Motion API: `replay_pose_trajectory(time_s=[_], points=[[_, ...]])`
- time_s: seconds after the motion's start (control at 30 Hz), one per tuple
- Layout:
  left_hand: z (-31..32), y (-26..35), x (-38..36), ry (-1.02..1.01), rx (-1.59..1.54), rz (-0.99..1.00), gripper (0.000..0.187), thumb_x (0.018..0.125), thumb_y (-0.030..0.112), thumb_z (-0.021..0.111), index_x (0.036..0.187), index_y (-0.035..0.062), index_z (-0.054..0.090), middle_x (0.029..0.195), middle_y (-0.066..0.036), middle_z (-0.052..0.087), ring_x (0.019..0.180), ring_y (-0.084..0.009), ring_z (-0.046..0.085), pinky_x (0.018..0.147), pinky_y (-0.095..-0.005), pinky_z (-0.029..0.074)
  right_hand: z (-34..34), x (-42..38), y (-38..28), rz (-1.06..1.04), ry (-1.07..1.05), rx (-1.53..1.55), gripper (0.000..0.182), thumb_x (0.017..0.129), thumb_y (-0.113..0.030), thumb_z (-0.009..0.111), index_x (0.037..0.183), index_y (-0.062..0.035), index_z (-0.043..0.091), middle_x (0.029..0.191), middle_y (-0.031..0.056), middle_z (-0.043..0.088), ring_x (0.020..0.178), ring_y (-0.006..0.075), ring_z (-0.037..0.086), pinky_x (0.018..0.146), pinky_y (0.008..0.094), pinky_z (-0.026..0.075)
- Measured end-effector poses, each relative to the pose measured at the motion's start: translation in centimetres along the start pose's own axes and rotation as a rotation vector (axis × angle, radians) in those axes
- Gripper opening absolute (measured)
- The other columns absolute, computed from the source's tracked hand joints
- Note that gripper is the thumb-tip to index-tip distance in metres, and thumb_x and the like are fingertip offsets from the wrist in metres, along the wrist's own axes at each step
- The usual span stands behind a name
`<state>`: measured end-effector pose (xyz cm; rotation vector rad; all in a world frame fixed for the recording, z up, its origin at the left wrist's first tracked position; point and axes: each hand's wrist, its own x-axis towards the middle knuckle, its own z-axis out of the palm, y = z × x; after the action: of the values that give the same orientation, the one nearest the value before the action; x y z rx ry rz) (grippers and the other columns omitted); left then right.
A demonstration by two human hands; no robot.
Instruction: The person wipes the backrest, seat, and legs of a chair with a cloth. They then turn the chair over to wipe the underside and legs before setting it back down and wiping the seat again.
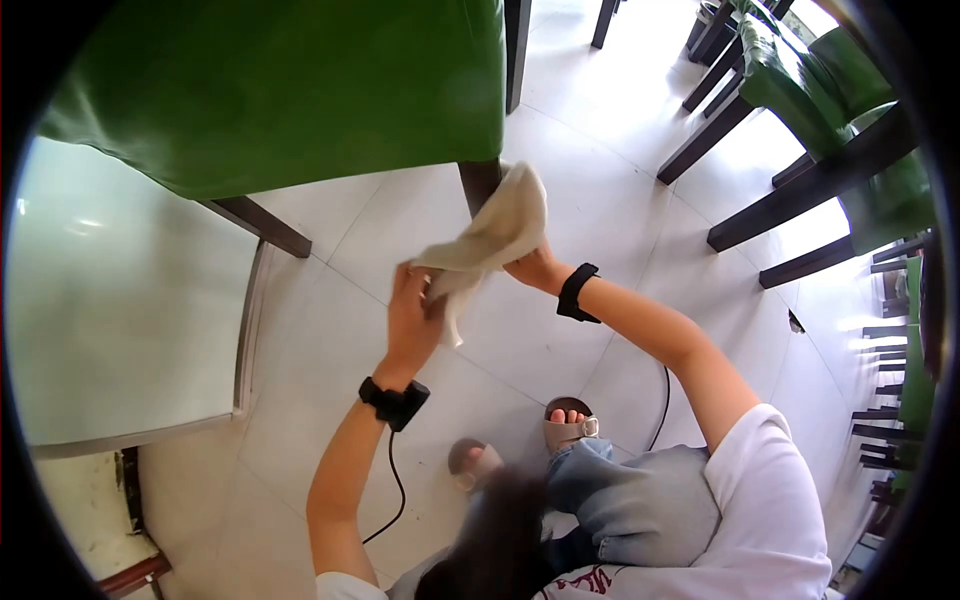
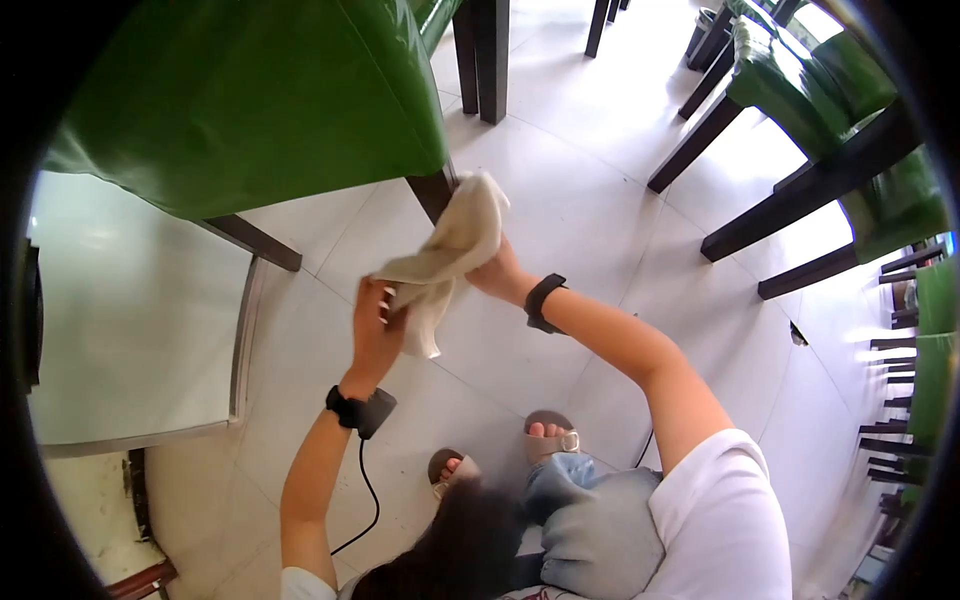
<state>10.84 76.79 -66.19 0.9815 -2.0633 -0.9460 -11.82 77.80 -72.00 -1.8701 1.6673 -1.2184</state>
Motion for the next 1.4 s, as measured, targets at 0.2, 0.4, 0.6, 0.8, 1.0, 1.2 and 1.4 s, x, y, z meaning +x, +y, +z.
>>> replay_pose_trajectory(time_s=[0.2,0.4,0.6,0.8,1.0,1.2,1.4], points=[[-3.6,4.1,5.4,0.532,-0.002,0.271,0.032,0.08,-0.001,0.055,0.111,0.0021,0.051,0.105,-0.013,0.049,0.09,-0.0239,0.05,0.065,-0.0281,0.045,-2.3,5.9,-6.7,-0.401,0.413,0.163,0.092,0.067,-0.023,0.078,0.132,0.0,0.017,0.123,0.025,0.04,0.118,0.0379,0.038,0.096,0.0438,0.035],[-2.0,4.3,8.0,0.48,-0.17,0.157,0.026,0.083,0.002,0.055,0.107,-0.0013,0.047,0.106,-0.009,0.05,0.099,-0.021,0.052,0.083,-0.0316,0.046,-2.1,9.2,-7.6,-0.261,0.508,0.28,0.09,0.063,-0.019,0.08,0.125,0.0004,0.019,0.117,0.021,0.048,0.103,0.0334,0.053,0.085,0.0422,0.045],[1.3,0.8,7.4,0.195,-0.155,0.111,0.028,0.081,-0.002,0.055,0.108,0.0027,0.051,0.107,-0.01,0.055,0.096,-0.024,0.055,0.083,-0.0341,0.045,-1.3,8.6,-6.2,-0.063,0.46,0.404,0.082,0.061,-0.016,0.08,0.122,0.0012,0.027,0.113,0.0181,0.051,0.1,0.0312,0.055,0.08,0.0406,0.048],[4.6,-2.2,8.0,0.066,-0.173,0.047,0.03,0.082,-0.002,0.055,0.111,0.0026,0.051,0.109,-0.012,0.054,0.097,-0.028,0.056,0.081,-0.0356,0.049,0.4,7.2,-2.3,-0.037,0.298,0.356,0.065,0.061,-0.017,0.079,0.117,-0.0039,0.047,0.109,0.0134,0.054,0.1,0.03,0.052,0.085,0.0411,0.043],[6.8,-8.2,7.6,-0.168,-0.122,-0.038,0.029,0.083,-0.001,0.053,0.112,0.001,0.051,0.105,-0.014,0.057,0.099,-0.0299,0.056,0.08,-0.0346,0.047,3.1,4.8,1.6,-0.02,0.22,0.236,0.054,0.067,-0.01,0.072,0.115,-0.0043,0.049,0.114,0.0167,0.049,0.102,0.0341,0.049,0.09,0.0397,0.04],[8.4,-9.3,8.0,-0.209,-0.112,-0.146,0.02,0.082,0.001,0.053,0.101,-0.0002,0.055,0.094,-0.014,0.061,0.089,-0.0271,0.058,0.075,-0.0335,0.046,6.2,2.5,7.1,0.045,0.135,0.155,0.06,0.065,-0.011,0.073,0.116,-0.001,0.044,0.106,0.0161,0.049,0.098,0.0316,0.05,0.086,0.036,0.041],[9.1,-11.4,6.6,-0.268,-0.266,-0.217,0.022,0.084,0.002,0.051,0.105,0.0013,0.055,0.101,-0.008,0.062,0.092,-0.0214,0.059,0.079,-0.0314,0.046,6.7,0.3,9.0,0.438,-0.041,0.389,0.064,0.06,-0.021,0.081,0.11,-0.0038,0.044,0.099,0.0097,0.053,0.09,0.0214,0.052,0.082,0.0331,0.043]])
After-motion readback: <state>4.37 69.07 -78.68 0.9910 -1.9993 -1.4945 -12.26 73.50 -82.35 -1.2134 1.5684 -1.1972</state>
